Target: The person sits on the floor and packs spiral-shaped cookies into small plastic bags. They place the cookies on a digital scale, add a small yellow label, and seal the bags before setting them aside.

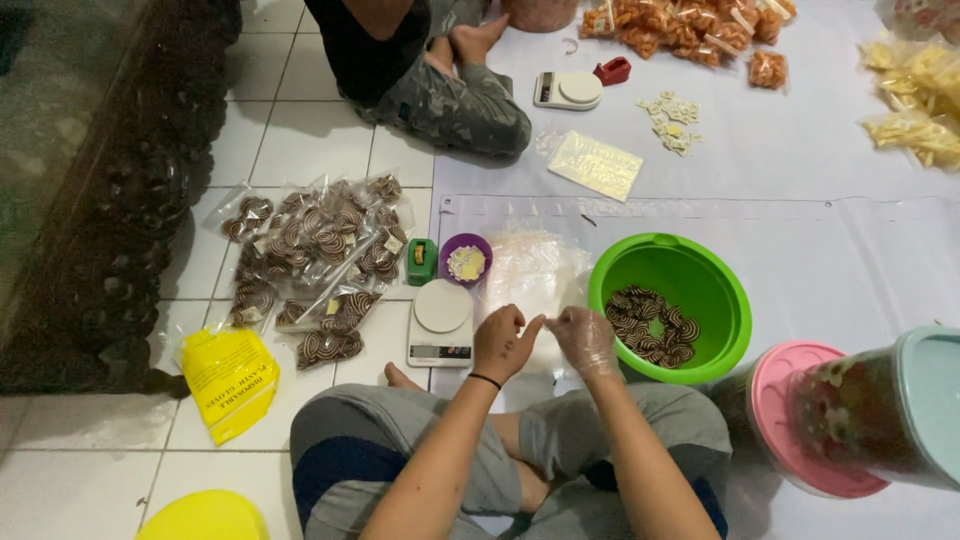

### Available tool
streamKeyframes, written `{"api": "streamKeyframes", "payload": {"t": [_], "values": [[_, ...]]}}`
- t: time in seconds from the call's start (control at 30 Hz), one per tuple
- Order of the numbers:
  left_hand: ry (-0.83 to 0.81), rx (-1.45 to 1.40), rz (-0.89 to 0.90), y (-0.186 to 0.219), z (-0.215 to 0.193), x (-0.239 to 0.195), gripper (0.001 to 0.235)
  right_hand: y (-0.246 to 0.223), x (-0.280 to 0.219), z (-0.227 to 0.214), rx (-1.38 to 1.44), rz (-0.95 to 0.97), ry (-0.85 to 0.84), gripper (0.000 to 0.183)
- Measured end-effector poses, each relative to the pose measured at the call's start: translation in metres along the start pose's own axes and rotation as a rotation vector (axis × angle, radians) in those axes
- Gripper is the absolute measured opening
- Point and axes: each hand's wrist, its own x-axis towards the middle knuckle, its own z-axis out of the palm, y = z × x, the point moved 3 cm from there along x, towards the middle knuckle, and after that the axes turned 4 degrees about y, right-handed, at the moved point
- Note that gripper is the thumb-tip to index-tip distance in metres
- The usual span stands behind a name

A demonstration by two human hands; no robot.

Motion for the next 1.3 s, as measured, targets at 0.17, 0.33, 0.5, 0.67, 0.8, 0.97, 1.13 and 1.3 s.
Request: {"api": "streamKeyframes", "payload": {"t": [0.17,0.33,0.5,0.67,0.8,0.97,1.13,1.3], "values": [[-0.208,-0.224,-0.236,-0.032,0.042,0.002,0.043,-0.009,-0.007,0.012,-0.004,-0.012,-0.111,0.023],[-0.172,-0.223,-0.278,-0.043,0.038,0.006,0.029,-0.031,-0.015,0.007,0.222,-0.031,-0.280,0.017],[-0.123,-0.326,-0.363,-0.039,0.022,0.007,0.024,-0.018,-0.015,0.008,0.461,0.090,-0.288,0.021],[-0.213,-0.493,-0.423,-0.011,0.007,-0.003,0.023,-0.004,-0.016,0.023,0.535,0.117,-0.288,0.018],[-0.191,-0.546,-0.465,-0.014,0.009,-0.002,0.024,-0.012,-0.021,0.015,0.598,0.138,-0.303,0.022],[-0.116,-0.690,-0.515,-0.022,0.012,-0.001,0.022,-0.008,-0.019,0.021,0.802,0.192,-0.274,0.025],[-0.123,-1.138,-0.620,0.010,-0.026,-0.005,0.024,-0.003,-0.018,0.015,1.046,0.375,-0.144,0.039],[-0.138,-1.650,-0.784,-0.027,-0.010,-0.004,0.031,0.027,-0.030,0.069,1.388,0.644,-0.577,0.091]]}}
